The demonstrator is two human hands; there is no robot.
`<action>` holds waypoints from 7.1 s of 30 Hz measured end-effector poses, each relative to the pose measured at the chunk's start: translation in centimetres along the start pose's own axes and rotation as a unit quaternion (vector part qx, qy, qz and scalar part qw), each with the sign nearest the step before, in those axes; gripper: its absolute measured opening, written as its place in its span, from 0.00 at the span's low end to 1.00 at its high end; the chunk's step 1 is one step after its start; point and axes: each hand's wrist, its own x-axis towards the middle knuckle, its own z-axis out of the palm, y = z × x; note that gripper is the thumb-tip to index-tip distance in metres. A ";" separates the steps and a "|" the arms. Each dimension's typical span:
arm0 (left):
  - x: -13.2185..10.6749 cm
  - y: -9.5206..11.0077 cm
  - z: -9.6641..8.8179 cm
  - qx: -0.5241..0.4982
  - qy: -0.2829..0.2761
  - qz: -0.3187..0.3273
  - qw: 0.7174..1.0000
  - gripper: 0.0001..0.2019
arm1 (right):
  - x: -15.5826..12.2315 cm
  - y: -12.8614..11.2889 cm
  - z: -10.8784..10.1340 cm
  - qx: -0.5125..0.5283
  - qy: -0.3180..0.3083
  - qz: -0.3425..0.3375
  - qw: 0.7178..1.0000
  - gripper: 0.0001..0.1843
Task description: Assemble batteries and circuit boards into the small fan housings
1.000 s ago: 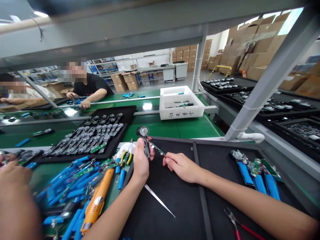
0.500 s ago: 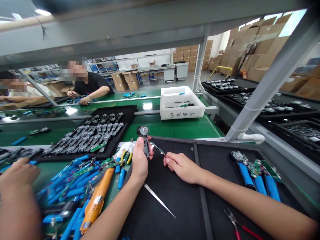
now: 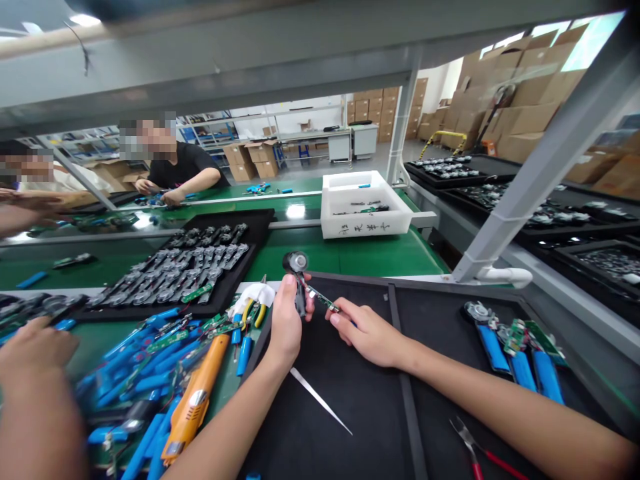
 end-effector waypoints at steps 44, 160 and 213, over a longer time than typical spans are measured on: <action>-2.5 1.7 1.4 0.212 -0.061 0.127 0.967 0.11 | -0.5 -0.5 0.0 -0.167 -0.028 -0.044 0.985 0.16; -2.3 1.2 0.6 0.329 -0.318 0.082 0.885 0.10 | -15.6 -7.6 -5.1 -0.340 0.063 0.204 0.916 0.27; -11.0 0.5 4.8 0.352 -0.507 0.152 0.772 0.11 | -23.8 -11.6 7.1 -0.002 0.222 0.320 0.921 0.20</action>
